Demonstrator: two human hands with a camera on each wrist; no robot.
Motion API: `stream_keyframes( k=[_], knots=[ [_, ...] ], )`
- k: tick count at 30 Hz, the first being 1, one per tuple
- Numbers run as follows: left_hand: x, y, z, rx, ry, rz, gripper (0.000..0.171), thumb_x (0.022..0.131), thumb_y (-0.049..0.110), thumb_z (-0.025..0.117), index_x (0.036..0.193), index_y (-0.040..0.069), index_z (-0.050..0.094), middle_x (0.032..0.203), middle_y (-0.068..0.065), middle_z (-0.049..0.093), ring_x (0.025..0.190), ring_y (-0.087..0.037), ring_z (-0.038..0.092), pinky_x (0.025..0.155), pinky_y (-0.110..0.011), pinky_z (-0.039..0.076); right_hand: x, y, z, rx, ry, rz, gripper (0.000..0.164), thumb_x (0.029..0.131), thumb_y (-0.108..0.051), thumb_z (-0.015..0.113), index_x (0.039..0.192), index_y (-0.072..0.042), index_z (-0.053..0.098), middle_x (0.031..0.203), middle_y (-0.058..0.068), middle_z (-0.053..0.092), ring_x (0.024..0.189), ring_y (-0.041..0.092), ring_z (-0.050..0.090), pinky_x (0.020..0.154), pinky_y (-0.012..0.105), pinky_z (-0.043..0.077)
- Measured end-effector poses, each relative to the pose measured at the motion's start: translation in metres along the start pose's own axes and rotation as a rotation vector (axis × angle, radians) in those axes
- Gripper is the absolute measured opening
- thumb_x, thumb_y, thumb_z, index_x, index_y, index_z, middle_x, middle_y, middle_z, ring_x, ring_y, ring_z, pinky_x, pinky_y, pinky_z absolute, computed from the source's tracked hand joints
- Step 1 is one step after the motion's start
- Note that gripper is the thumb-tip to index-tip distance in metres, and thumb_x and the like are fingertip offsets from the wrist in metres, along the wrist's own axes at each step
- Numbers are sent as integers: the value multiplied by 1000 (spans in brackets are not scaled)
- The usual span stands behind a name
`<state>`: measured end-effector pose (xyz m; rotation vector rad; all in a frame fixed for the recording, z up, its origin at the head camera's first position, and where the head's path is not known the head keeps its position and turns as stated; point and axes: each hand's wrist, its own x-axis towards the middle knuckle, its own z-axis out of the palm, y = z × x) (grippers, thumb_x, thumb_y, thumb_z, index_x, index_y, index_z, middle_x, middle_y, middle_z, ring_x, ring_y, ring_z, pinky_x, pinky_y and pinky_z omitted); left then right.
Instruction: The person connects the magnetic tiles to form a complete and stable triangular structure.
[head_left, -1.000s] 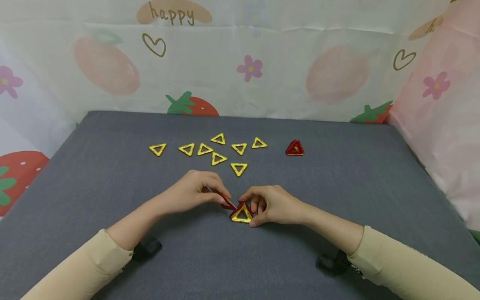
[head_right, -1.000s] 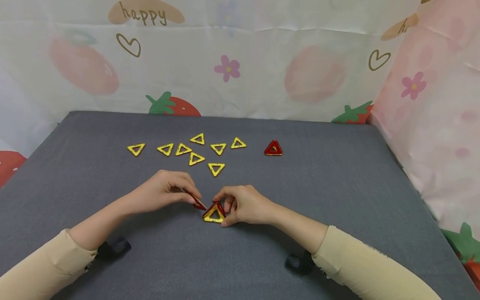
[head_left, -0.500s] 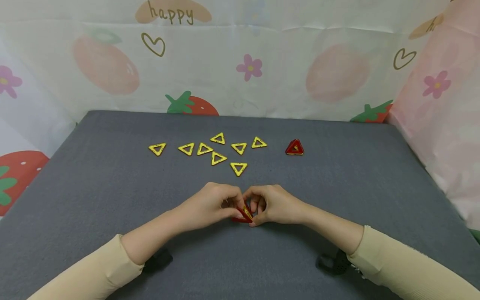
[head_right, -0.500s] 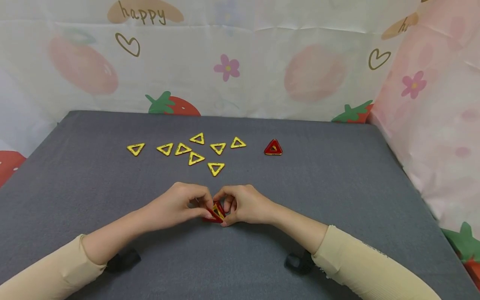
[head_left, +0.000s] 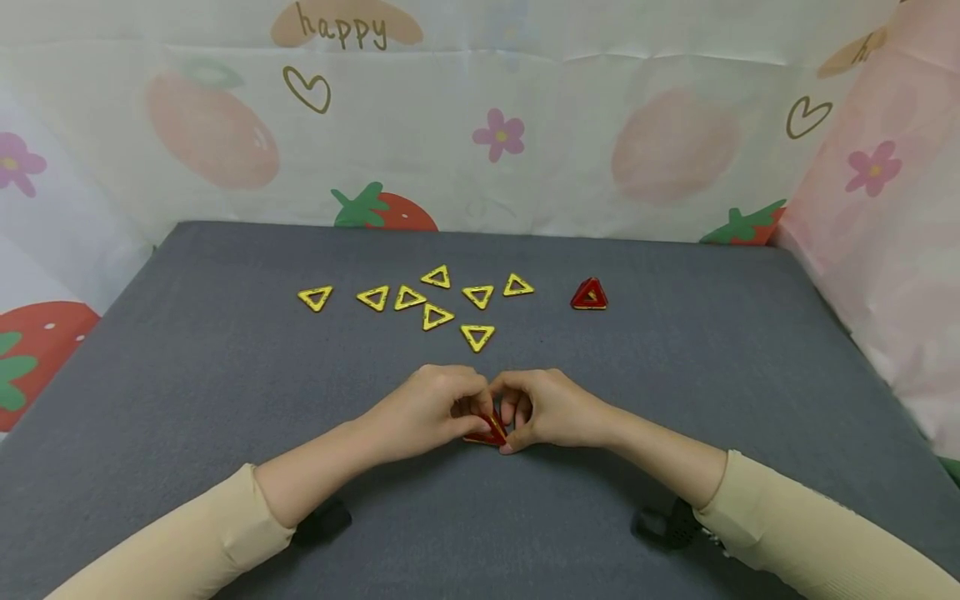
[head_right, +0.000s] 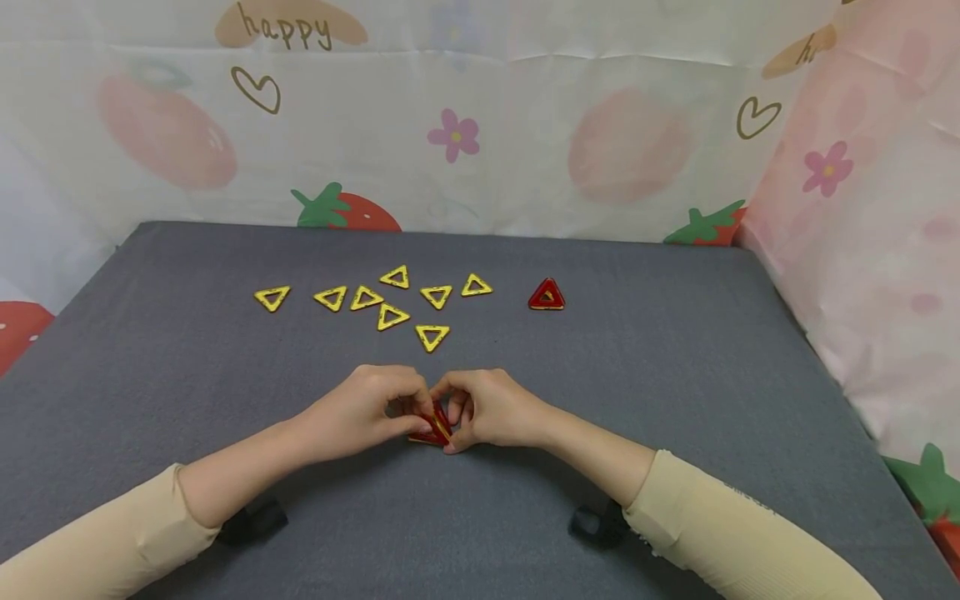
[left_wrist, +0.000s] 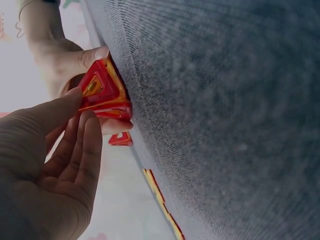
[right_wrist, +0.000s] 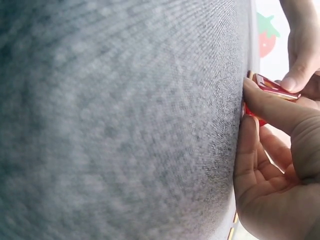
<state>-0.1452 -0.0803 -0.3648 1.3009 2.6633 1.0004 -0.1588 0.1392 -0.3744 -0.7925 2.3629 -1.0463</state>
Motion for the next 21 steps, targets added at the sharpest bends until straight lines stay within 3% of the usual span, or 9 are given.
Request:
stream_keyframes(
  k=[11,15,21],
  knots=[
    [1,3,2,-7,15,-27,14,84,4,76,86,14,67,82,2,65,73,-6,61,65,-14,51,-1,0,2,-15,11,-9,42,74,-27,87,109,-21,64,83,-3,64,71,9,60,62,22,50],
    [1,2,0,-77,4,-106,15,83,9,78,90,13,66,82,1,67,72,-3,60,64,-16,52,-1,0,3,-24,19,-6,39,77,-31,84,110,-21,65,81,-4,64,67,9,58,60,21,48],
    [0,-6,-4,-201,-52,-281,17,81,20,81,90,13,69,80,1,71,67,-1,62,60,-19,52,-2,-1,3,-10,29,10,45,80,-32,82,118,-19,61,84,-3,66,67,9,62,63,23,51]
  ],
)
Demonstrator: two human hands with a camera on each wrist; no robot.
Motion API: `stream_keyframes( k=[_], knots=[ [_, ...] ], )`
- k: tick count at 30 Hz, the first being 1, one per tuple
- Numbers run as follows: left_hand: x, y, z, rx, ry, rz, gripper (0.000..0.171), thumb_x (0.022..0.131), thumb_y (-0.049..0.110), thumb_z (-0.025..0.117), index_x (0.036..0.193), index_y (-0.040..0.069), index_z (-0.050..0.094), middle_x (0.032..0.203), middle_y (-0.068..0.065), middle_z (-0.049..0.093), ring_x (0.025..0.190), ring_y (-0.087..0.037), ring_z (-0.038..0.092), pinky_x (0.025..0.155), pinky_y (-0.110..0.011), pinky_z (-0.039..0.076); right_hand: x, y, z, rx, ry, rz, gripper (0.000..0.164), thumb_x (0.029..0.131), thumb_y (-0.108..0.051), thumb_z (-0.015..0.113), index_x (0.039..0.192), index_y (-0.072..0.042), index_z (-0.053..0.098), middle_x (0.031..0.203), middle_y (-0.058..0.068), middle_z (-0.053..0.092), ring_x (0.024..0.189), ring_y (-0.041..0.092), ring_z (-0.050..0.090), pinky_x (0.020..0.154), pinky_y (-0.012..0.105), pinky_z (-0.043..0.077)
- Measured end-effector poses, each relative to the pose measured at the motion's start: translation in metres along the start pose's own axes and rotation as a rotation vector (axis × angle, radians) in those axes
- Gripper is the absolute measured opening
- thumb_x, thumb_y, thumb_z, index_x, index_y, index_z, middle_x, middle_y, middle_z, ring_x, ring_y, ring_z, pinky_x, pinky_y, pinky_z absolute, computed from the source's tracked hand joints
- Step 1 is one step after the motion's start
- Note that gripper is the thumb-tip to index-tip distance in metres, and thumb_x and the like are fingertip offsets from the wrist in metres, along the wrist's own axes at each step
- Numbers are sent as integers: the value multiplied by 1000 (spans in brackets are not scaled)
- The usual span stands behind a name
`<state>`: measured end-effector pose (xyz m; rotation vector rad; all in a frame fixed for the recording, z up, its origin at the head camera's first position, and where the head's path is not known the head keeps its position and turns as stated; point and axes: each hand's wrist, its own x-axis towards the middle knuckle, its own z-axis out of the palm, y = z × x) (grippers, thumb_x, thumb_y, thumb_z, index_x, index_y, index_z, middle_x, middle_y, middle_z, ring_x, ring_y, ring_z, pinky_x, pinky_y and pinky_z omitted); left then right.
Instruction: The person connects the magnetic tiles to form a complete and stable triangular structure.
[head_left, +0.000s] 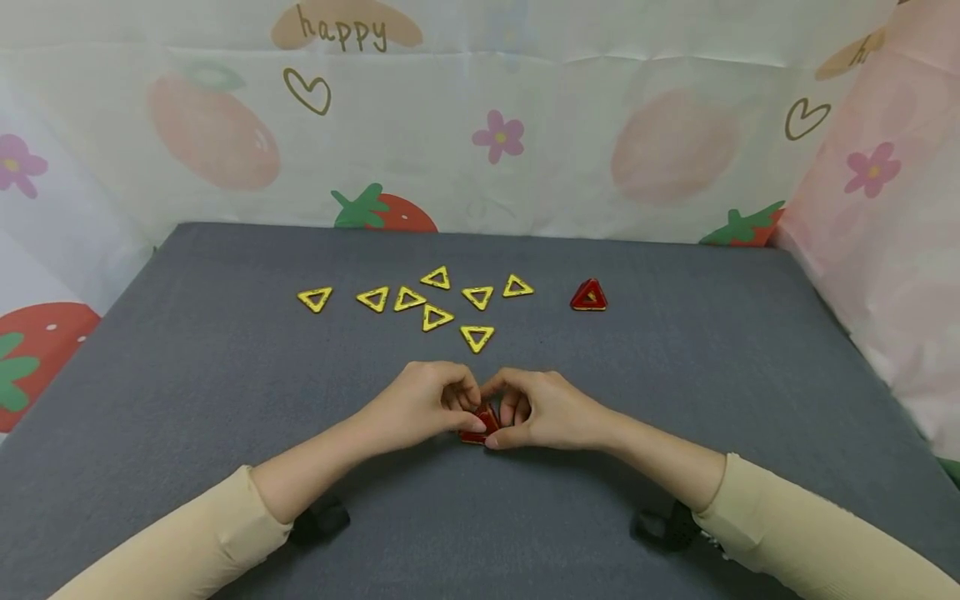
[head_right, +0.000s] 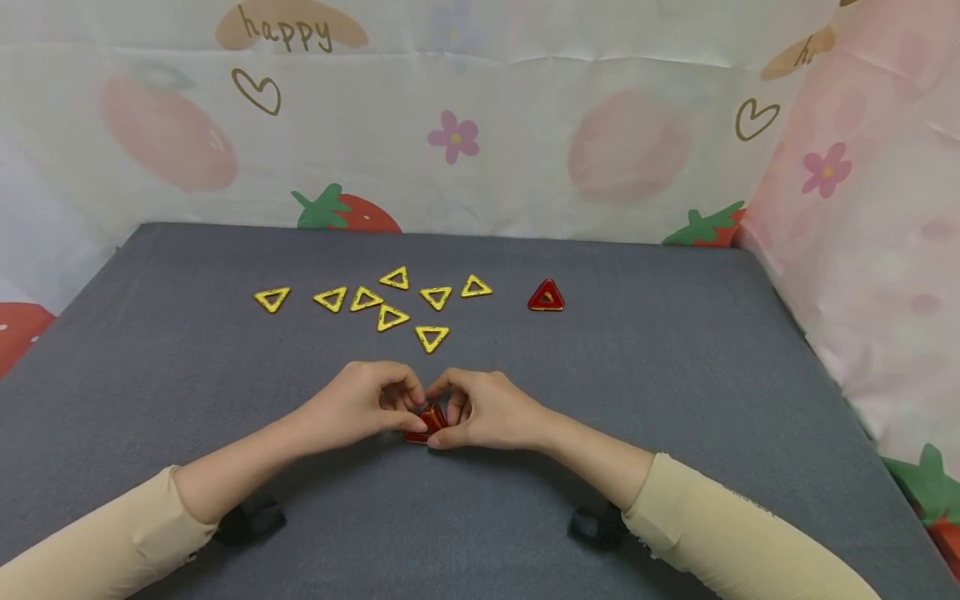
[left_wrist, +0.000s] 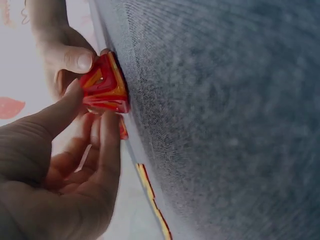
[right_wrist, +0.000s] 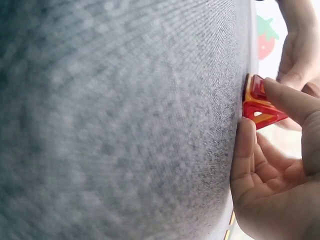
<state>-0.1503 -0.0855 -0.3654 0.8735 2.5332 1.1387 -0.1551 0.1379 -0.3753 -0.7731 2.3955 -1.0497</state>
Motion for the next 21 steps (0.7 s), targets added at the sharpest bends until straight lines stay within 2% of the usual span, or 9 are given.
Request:
stream_keyframes(
  k=[4,10,21],
  knots=[
    [-1,-5,-2,-39,-72,-65,17,80,20,82,91,11,73,84,-1,73,69,-2,64,62,-20,52,-1,-1,1,23,13,10,36,81,-32,82,102,-16,57,83,-3,67,69,9,64,66,23,52],
    [-1,-9,-1,-35,-110,-69,16,80,21,81,90,11,75,90,-4,70,73,-1,64,65,-18,51,-2,-1,1,-12,12,-15,23,81,-33,81,83,-20,62,76,-7,66,67,7,62,63,22,50],
    [2,-12,-1,-39,-127,-77,17,77,23,84,84,12,73,79,0,73,66,-1,63,63,-19,50,0,0,2,-13,2,-32,20,82,-29,81,78,-23,62,71,-9,65,65,6,62,61,22,51]
  ],
)
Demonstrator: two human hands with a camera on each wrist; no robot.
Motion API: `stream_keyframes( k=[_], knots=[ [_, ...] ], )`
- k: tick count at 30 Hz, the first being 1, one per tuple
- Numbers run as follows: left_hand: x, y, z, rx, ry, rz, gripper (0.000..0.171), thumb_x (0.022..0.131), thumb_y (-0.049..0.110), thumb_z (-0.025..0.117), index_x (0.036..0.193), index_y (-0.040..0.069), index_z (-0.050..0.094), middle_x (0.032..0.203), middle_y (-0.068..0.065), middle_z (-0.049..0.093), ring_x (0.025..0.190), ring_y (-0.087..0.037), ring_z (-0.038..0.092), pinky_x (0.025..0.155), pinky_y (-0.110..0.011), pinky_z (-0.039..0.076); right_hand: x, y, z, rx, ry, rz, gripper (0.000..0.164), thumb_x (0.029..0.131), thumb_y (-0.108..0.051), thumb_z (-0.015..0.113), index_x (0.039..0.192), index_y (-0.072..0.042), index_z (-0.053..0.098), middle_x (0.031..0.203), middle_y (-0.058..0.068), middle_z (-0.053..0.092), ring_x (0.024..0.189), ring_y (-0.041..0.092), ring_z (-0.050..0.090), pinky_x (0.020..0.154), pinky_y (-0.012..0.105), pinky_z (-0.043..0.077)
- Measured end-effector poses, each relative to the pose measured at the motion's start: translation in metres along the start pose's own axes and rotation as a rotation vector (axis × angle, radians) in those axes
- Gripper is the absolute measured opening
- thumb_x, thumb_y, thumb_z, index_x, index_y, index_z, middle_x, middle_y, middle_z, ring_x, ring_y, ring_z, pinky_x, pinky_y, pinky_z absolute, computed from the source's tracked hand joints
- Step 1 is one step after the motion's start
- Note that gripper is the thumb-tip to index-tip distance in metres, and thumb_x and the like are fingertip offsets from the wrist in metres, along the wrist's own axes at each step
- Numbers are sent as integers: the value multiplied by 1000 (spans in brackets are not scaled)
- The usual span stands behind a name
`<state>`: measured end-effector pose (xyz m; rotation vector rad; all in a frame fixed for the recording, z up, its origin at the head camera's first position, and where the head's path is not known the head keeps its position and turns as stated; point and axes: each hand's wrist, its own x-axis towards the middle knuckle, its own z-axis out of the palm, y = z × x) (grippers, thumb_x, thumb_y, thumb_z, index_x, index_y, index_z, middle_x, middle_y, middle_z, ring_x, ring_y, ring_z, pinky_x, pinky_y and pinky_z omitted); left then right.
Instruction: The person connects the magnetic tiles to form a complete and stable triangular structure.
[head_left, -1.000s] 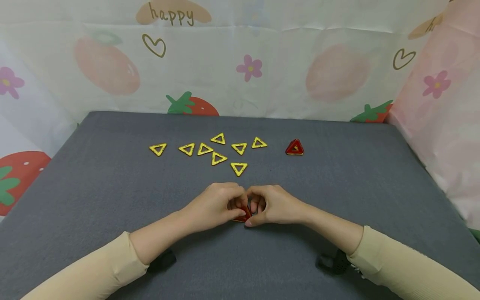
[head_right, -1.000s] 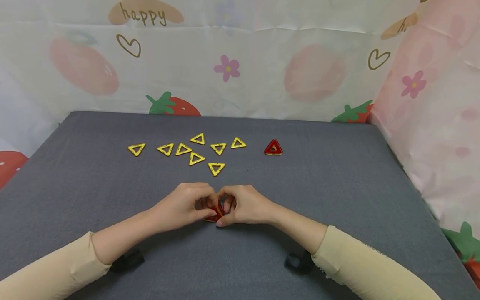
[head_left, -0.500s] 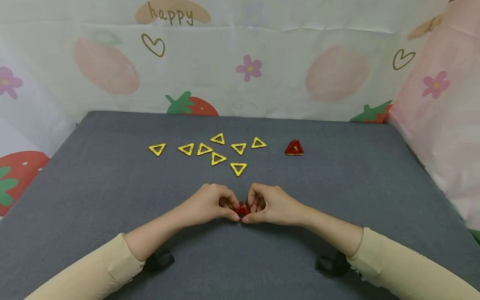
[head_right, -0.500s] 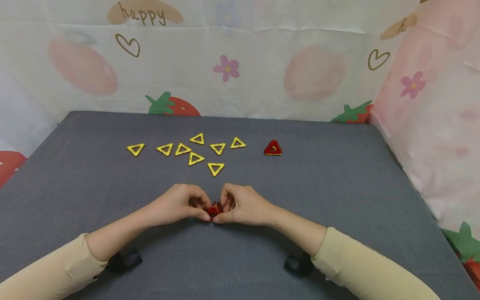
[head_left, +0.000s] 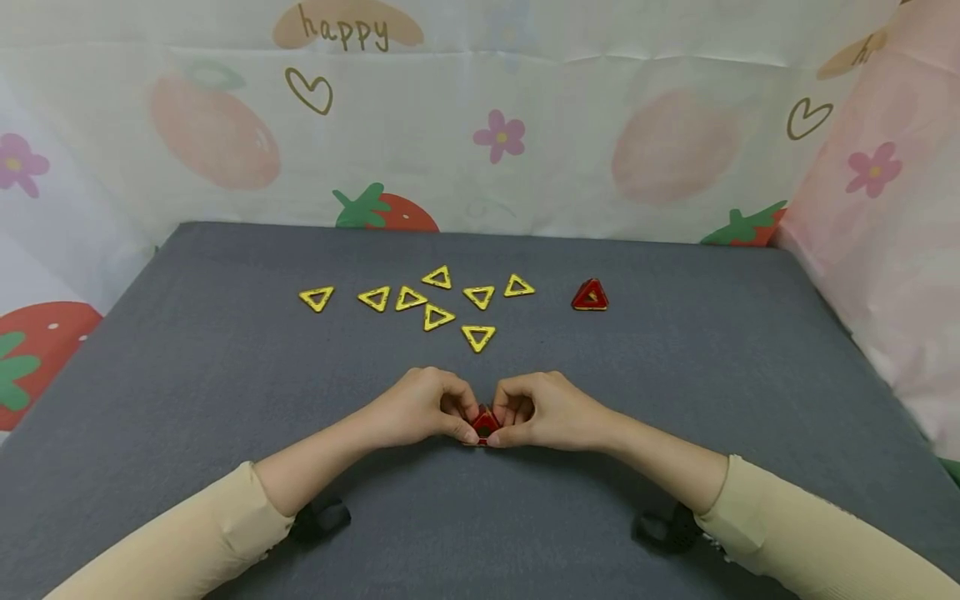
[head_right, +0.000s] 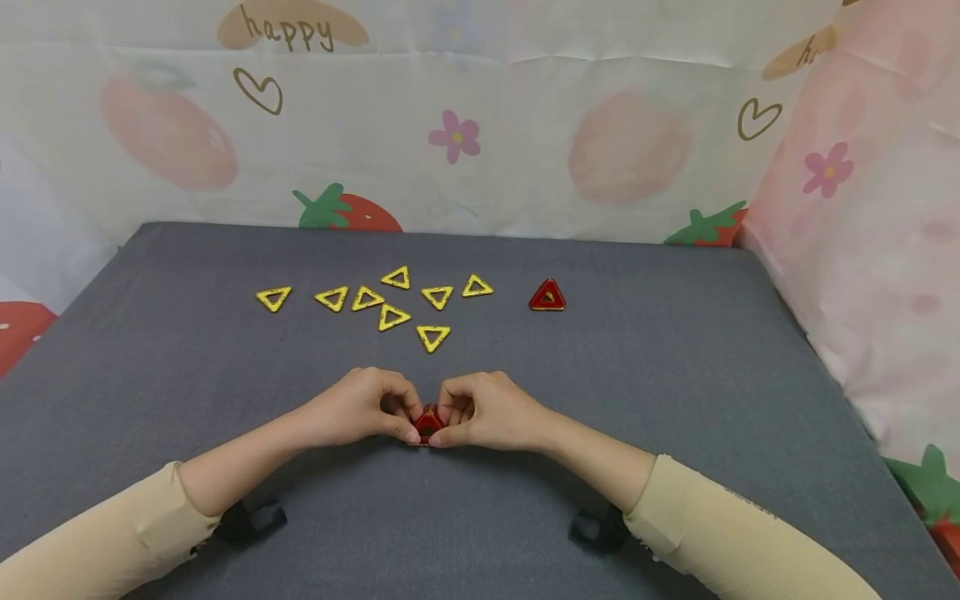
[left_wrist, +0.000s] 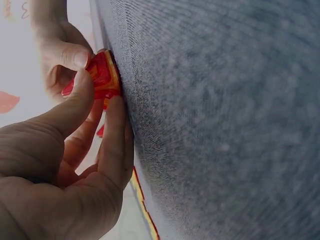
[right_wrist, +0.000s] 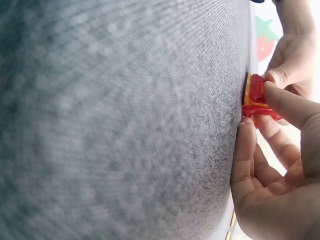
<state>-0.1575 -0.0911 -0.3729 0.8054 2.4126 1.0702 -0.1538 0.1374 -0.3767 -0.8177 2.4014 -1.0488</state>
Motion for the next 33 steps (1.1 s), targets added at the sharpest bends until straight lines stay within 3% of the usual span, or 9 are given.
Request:
stream_keyframes(
  k=[22,33],
  knots=[
    [1,0,-1,-15,-20,-35,19,73,18,86,83,11,73,80,-1,73,67,-2,65,65,-20,52,1,2,0,19,-1,15,16,82,-29,81,80,-24,66,72,-9,66,67,6,62,61,22,51],
    [8,5,0,-18,96,-55,15,78,13,83,87,10,71,81,-4,74,68,-4,65,64,-21,52,4,3,-6,103,104,98,14,81,-27,82,90,-22,72,88,-4,74,76,9,69,68,27,55]
  ],
)
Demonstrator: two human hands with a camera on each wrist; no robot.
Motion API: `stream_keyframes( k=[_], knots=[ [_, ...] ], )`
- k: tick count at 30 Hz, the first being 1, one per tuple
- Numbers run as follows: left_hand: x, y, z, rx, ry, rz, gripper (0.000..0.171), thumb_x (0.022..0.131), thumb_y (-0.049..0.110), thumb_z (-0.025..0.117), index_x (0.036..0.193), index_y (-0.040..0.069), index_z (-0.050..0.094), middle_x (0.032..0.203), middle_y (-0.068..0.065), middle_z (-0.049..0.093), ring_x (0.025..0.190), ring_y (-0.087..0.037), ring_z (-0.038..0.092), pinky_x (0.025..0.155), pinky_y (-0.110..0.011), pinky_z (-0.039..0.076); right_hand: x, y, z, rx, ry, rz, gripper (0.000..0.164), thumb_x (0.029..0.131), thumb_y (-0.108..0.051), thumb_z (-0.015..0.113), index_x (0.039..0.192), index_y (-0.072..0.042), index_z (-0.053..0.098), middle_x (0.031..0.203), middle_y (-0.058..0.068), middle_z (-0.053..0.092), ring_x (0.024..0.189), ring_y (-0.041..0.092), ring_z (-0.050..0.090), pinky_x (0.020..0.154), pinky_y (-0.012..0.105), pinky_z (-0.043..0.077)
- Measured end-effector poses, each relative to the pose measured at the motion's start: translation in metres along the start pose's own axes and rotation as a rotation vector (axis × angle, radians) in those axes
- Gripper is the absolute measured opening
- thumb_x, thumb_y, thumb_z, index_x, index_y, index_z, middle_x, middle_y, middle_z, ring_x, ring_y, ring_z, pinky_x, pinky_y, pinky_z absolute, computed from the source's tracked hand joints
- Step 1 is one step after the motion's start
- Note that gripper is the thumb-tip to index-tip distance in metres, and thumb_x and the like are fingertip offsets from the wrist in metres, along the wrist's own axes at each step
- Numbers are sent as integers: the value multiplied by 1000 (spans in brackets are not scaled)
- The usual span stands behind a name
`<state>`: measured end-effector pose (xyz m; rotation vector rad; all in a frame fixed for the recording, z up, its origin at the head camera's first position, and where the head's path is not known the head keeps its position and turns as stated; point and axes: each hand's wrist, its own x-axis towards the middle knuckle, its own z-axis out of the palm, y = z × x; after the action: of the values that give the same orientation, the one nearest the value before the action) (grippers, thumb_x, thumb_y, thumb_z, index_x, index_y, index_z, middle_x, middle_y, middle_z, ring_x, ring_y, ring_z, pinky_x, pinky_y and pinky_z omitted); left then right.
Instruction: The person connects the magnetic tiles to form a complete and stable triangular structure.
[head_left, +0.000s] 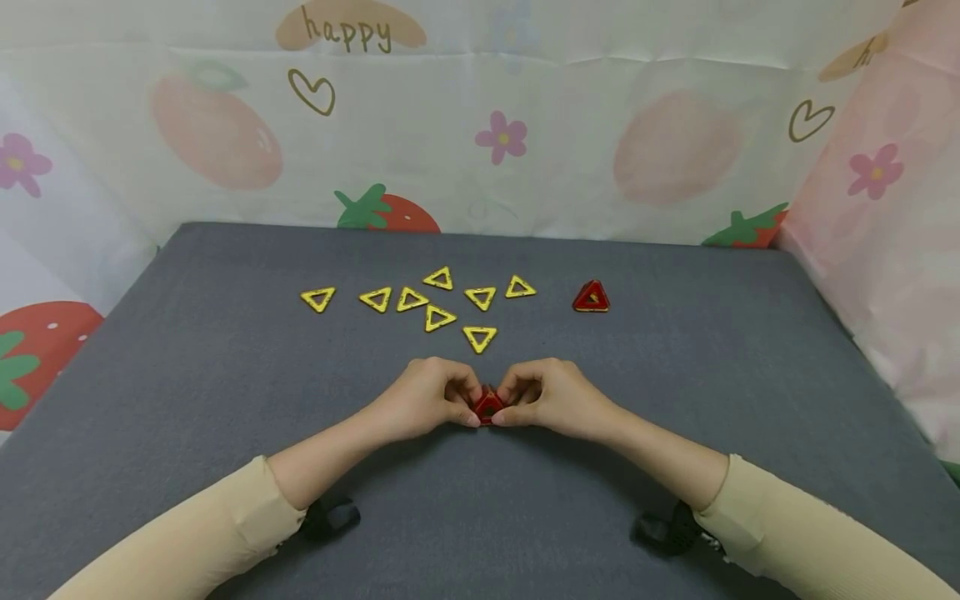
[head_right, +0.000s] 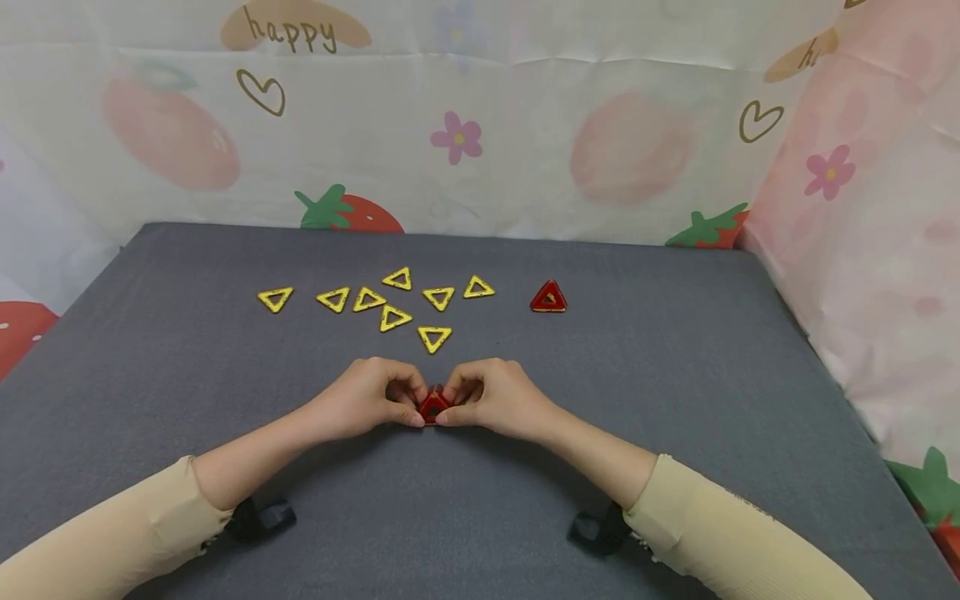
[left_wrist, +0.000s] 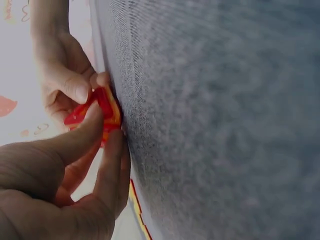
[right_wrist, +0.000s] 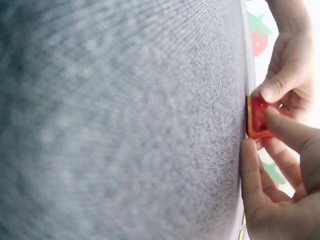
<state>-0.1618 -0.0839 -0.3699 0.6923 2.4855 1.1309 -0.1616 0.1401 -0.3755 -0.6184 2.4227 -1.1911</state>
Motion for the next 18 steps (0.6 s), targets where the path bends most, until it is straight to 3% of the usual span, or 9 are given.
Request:
stream_keyframes(
  k=[9,18],
  knots=[
    [19,10,5,103,97,-31,14,81,15,81,90,12,71,90,-5,77,79,-11,69,71,-26,55,3,4,-11,31,98,70,14,82,-23,81,92,-18,73,90,1,76,72,10,69,67,29,57],
    [58,19,18,85,172,-54,14,81,13,81,91,10,72,92,-7,77,86,-18,71,79,-33,56,3,19,-37,26,180,133,19,84,-24,80,97,-13,73,93,6,78,76,11,71,70,27,58]
  ],
)
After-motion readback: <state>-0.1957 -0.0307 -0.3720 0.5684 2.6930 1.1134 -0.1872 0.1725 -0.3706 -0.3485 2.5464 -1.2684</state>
